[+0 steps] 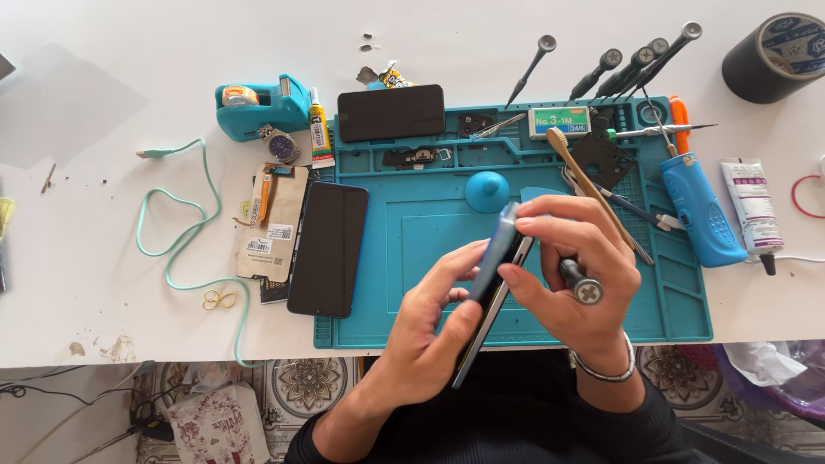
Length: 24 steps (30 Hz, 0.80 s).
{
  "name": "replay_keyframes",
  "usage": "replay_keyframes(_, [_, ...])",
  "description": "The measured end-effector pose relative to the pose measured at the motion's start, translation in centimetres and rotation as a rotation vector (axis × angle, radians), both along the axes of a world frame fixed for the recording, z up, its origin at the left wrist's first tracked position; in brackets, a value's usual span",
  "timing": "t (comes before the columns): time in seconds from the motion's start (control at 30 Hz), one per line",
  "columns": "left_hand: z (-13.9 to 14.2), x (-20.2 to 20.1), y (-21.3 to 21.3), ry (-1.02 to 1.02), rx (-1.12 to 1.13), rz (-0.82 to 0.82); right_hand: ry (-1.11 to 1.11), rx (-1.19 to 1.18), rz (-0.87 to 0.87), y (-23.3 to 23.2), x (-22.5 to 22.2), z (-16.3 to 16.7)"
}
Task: The person heats the edge of a phone screen with a blue heat gun while holding the phone, then pries at the screen edge. They set the phone down, pick up another phone, unscrew its back with a screwdriver, remove the back cover, and work on the exposed internal components with the screwdriver.
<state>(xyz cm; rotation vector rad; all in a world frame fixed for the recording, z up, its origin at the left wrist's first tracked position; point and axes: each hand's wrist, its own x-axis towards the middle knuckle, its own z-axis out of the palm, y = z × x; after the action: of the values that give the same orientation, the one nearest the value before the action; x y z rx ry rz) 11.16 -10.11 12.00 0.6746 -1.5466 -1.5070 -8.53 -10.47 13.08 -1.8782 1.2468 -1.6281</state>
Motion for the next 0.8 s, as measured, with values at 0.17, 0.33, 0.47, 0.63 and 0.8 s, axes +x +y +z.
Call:
replay_keyframes(0.17, [-1.1,-0.2,-0.3,0.033,0.022,-0.015,-0.071,0.041,0.01,-0.5,0.1,-0.9])
replay_keyframes(0.33, [-2.0,-0.3,-0.3,0.074,0.229,-0.063,-0.048,0.043,-0.043,-0.7,0.5,-0.9])
replay_keyframes(0.47, [-2.1,-0.7,-0.4,0.095,0.209,-0.058,0.059,0.014,-0.116,-0.8,0.9,-0.9])
replay_keyframes(0.63, [-1.8,-0.8,-0.5,0.103,0.103,-0.034,0.209,-0.046,-0.197,-1.1,1.2,-0.8])
replay_keyframes(0.8, [-1.7,-0.5,-0.4,0.007,0.258,-0.054,0.15,0.009,-0.153,-0.9,0.9,-0.4])
